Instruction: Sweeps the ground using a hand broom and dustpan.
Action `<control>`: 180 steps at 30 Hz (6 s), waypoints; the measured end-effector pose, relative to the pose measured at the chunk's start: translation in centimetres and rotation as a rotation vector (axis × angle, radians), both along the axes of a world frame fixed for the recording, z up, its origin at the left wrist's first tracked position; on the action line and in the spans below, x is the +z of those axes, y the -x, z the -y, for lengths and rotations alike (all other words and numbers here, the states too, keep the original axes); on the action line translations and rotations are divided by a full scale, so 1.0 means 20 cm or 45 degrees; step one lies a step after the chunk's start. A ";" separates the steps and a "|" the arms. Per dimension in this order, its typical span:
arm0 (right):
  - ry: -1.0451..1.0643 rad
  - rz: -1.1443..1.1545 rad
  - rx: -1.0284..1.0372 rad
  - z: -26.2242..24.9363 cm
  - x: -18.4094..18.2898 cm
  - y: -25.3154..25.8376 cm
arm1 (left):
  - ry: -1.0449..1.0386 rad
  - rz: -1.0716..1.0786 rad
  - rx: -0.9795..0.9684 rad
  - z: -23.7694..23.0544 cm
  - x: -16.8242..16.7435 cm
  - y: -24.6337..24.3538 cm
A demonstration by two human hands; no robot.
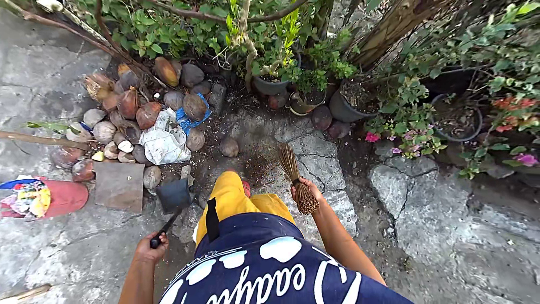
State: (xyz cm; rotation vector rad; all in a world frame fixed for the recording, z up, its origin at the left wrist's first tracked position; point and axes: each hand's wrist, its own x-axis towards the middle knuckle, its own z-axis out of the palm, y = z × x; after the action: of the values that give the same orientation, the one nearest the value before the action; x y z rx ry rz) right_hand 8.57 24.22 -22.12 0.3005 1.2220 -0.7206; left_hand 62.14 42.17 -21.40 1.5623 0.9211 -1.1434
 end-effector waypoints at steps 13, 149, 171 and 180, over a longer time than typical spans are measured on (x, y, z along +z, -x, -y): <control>0.116 0.050 0.051 0.19 -0.20 -0.11 | 0.098 0.003 0.068 0.17 -0.30 0.06; 0.057 0.525 -0.556 1.06 -0.60 -0.84 | -0.086 0.083 -0.825 0.73 0.55 0.19; 0.232 0.312 -0.851 0.15 -0.39 -0.62 | -0.304 0.231 -2.344 2.31 -0.38 0.62; -0.415 -0.129 -1.010 -0.46 -0.44 -0.85 | -0.421 0.374 -2.878 2.53 -0.69 0.97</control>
State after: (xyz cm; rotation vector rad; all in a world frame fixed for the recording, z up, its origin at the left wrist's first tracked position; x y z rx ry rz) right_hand 25.58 33.40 -30.82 1.0667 1.3125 -1.2205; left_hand 42.72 -8.39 -35.23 2.7304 -1.5811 -1.8905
